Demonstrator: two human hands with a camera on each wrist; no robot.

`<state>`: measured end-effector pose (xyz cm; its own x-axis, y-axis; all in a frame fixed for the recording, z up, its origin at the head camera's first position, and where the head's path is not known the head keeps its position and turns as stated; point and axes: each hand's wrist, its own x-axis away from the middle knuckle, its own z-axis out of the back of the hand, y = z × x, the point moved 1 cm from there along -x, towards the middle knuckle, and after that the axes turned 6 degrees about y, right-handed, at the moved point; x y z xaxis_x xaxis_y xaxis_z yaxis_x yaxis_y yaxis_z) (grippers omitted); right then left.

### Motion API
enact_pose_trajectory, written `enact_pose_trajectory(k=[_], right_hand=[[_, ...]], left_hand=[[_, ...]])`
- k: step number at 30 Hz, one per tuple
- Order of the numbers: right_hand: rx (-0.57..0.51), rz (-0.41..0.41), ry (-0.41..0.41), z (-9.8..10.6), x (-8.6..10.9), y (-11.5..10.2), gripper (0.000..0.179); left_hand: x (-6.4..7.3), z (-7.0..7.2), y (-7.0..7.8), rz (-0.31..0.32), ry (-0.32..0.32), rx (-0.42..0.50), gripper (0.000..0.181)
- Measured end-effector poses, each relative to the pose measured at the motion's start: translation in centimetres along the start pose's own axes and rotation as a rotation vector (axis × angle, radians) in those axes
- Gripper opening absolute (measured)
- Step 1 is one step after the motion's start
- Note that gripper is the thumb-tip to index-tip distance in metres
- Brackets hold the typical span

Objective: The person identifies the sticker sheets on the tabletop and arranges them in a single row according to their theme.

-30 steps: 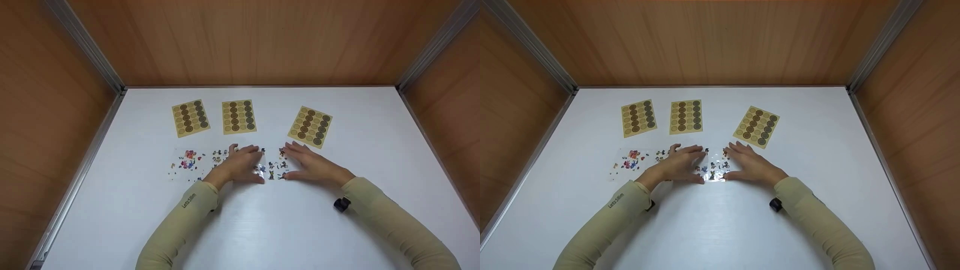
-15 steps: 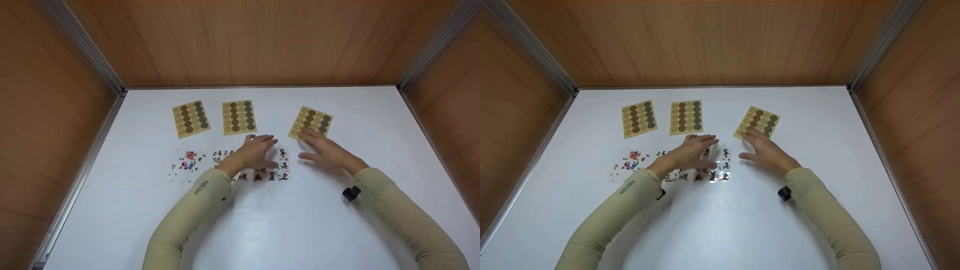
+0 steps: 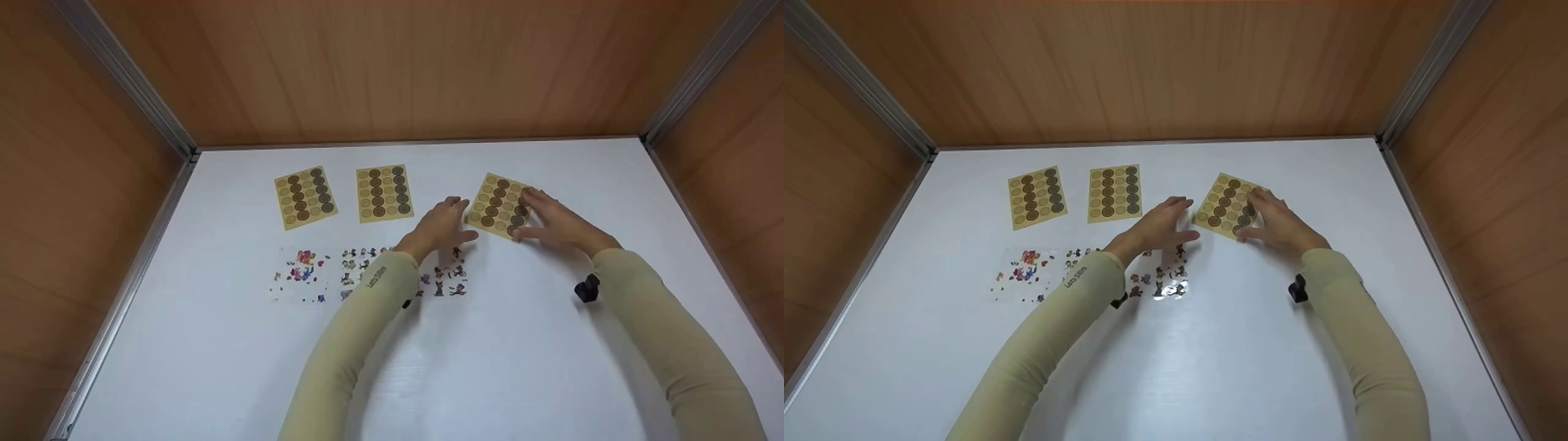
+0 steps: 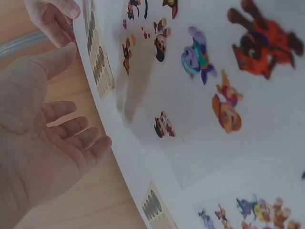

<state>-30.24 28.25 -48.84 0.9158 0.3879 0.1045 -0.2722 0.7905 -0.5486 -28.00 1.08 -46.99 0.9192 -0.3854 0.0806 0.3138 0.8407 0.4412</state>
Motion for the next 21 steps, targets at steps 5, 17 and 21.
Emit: enact_pose_trajectory(k=[5,17,21], right_hand=[[0.046,-0.035,-0.032,0.1,0.0,1.3,0.101],[0.090,-0.083,-0.087,0.3,0.2,3.0,0.107],[0.105,-0.071,-0.088,-0.1,0.0,3.0,0.110]], left_hand=[[-1.6,-1.0,0.1,0.058,-0.001,0.000,0.072],[-3.7,-3.6,1.8,0.146,0.002,-0.031,0.069],[-3.9,-3.9,1.8,0.152,0.002,-0.057,0.074]])
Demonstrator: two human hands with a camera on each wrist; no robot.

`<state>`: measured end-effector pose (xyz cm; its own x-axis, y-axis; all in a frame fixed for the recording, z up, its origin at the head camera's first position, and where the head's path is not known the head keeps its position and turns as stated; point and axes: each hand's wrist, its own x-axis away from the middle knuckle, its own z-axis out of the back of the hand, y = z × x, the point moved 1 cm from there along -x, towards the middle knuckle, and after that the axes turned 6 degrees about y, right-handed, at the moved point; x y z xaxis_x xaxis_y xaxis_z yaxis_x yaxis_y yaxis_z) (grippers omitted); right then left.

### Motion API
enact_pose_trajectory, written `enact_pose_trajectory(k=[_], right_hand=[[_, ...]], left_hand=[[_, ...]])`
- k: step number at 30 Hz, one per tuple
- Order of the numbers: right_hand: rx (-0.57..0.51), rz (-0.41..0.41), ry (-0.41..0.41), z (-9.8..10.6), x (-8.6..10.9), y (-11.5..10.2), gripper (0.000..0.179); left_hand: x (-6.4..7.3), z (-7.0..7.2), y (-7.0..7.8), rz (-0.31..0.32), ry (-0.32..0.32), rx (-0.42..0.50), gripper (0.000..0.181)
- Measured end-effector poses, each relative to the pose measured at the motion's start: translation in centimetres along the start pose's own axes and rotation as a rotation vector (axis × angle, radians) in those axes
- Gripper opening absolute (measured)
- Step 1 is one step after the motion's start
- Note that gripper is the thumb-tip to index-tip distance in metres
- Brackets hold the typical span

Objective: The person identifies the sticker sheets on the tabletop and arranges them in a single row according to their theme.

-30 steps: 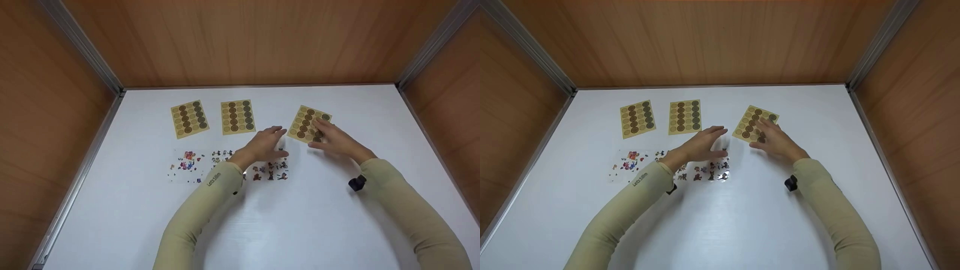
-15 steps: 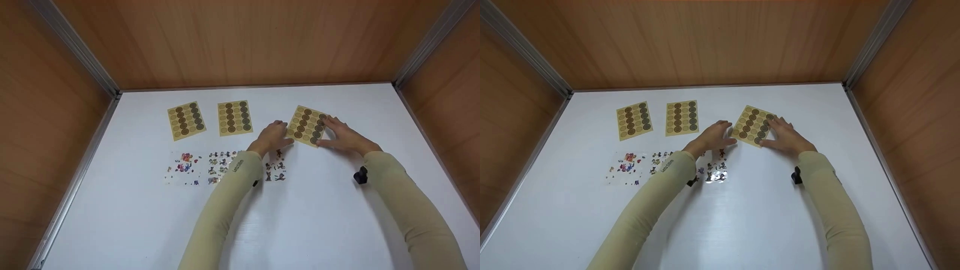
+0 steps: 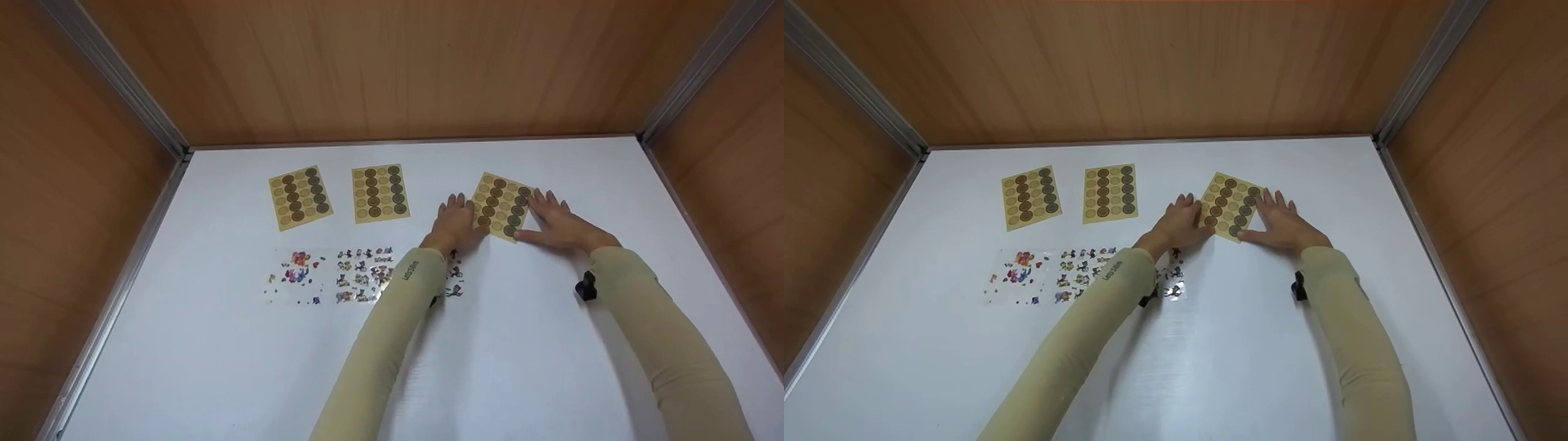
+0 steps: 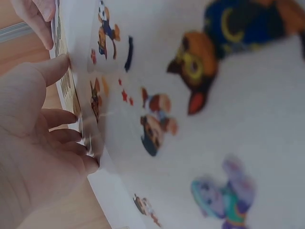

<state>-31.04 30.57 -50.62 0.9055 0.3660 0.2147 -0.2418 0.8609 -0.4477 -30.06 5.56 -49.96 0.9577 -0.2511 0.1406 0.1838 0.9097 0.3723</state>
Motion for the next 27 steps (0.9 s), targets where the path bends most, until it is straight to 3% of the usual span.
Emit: enact_pose_trajectory(k=[9,27], right_hand=[[0.051,0.004,-0.001,-0.39,-0.61,-0.30,0.115],[0.027,-0.002,0.016,-0.46,-0.54,-0.34,0.116]], left_hand=[[0.03,-0.27,0.08,-0.013,0.028,-0.081,0.088],[0.63,-0.55,0.49,0.023,0.029,-0.041,0.085]])
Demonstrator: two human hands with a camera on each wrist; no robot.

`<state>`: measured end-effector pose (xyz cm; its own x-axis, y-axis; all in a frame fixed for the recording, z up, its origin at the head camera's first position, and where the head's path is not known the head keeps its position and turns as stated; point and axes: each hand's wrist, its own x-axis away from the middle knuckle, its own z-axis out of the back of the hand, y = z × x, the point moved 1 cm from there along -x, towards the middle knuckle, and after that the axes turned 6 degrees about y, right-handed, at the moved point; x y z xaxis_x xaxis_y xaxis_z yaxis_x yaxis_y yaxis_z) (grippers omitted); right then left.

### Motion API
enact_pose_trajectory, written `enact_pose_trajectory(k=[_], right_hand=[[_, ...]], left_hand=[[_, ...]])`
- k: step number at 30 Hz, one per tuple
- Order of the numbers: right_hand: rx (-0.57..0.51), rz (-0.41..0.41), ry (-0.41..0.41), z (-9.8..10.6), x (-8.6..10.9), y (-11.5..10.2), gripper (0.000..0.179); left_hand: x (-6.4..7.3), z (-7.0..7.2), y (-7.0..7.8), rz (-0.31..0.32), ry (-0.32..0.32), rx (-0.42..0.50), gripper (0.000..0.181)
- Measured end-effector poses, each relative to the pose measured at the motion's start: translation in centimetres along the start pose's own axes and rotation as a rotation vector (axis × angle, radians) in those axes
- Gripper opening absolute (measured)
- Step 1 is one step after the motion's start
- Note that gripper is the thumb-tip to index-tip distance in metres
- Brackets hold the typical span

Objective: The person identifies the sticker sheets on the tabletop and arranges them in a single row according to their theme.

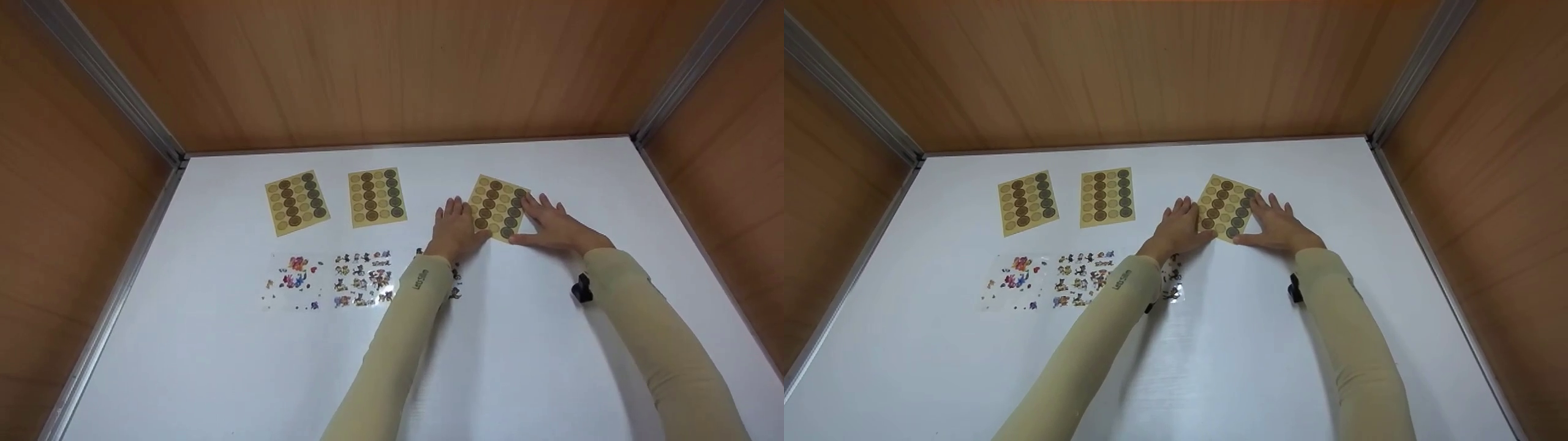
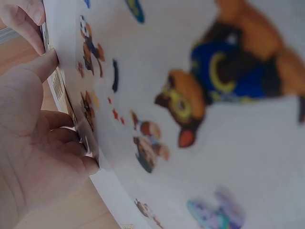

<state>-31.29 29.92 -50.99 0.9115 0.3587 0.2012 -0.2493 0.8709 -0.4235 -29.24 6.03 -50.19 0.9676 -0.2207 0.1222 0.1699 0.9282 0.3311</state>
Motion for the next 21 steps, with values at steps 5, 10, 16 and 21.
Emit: enact_pose_trajectory(k=[5,10,16,21], right_hand=[[-0.013,-0.007,0.009,-0.04,0.20,0.27,0.116],[-0.026,-0.011,0.016,-0.08,0.21,0.41,0.116],[-0.039,-0.022,0.011,-0.26,0.00,0.49,0.117],[-0.044,-0.026,0.020,-0.28,-0.12,0.45,0.118]], left_hand=[[-0.01,-0.09,0.27,0.006,-0.012,-0.014,0.085],[0.01,-0.10,0.35,0.004,-0.004,-0.015,0.084],[0.04,0.00,0.21,-0.003,0.005,-0.022,0.083],[0.16,0.16,0.21,0.006,0.003,-0.012,0.083]])
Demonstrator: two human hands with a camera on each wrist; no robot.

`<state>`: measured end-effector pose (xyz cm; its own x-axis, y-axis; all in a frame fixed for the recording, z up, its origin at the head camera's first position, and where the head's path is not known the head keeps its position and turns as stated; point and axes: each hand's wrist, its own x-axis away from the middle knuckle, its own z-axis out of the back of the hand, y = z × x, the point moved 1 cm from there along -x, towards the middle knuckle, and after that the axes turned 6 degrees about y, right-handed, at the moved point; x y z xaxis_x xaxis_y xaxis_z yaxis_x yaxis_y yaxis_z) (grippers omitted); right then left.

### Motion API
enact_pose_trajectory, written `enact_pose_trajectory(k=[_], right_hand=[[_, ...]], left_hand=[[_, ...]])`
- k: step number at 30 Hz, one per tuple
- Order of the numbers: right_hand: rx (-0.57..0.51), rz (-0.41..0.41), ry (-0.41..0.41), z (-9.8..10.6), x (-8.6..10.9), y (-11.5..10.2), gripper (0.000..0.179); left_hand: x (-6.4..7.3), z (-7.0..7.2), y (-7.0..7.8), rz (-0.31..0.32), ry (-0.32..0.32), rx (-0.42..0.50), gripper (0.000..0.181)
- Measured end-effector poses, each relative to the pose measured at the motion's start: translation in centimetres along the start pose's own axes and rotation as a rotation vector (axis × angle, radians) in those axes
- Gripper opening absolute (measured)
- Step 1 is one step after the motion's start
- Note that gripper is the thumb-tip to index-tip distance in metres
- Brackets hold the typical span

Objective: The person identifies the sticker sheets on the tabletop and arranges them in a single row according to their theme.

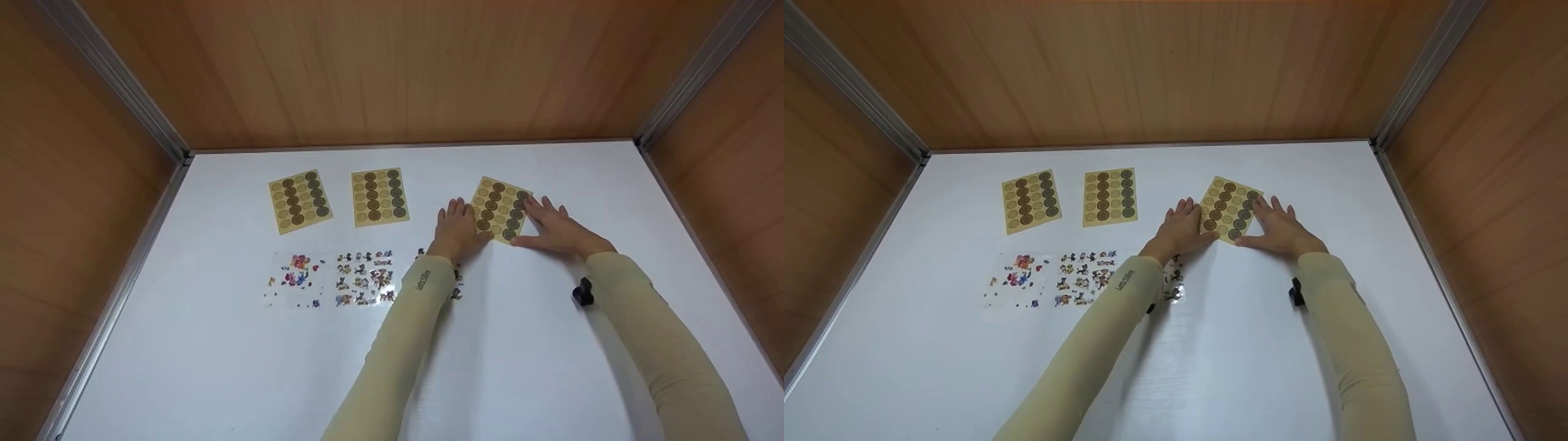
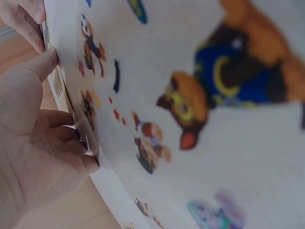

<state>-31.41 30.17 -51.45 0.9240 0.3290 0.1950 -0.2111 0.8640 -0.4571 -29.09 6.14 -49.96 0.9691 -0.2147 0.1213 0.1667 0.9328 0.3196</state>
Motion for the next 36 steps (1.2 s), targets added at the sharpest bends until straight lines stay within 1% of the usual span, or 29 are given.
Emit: enact_pose_trajectory(k=[7,13,19,23,30,36], right_hand=[[0.004,-0.004,-0.002,-0.23,0.06,-0.12,0.118],[0.010,-0.013,0.001,-0.31,0.05,-0.19,0.119],[-0.001,-0.002,0.003,-0.16,0.31,-0.28,0.119],[-0.019,-0.006,0.005,0.02,0.56,-0.51,0.117],[-0.039,-0.045,0.001,0.08,0.77,-0.52,0.116],[-0.051,-0.044,-0.002,-0.14,0.75,-0.41,0.114]], left_hand=[[0.12,-0.12,-0.11,-0.006,0.007,-0.006,0.083],[0.10,-0.26,-0.16,0.001,0.005,-0.014,0.083],[0.03,-0.47,-0.24,-0.007,0.018,-0.008,0.083],[-0.14,-0.43,-0.21,0.000,0.015,0.009,0.082],[-0.20,-0.48,-0.13,-0.004,0.021,0.044,0.081],[-0.13,-0.62,-0.14,0.011,0.020,0.053,0.080]])
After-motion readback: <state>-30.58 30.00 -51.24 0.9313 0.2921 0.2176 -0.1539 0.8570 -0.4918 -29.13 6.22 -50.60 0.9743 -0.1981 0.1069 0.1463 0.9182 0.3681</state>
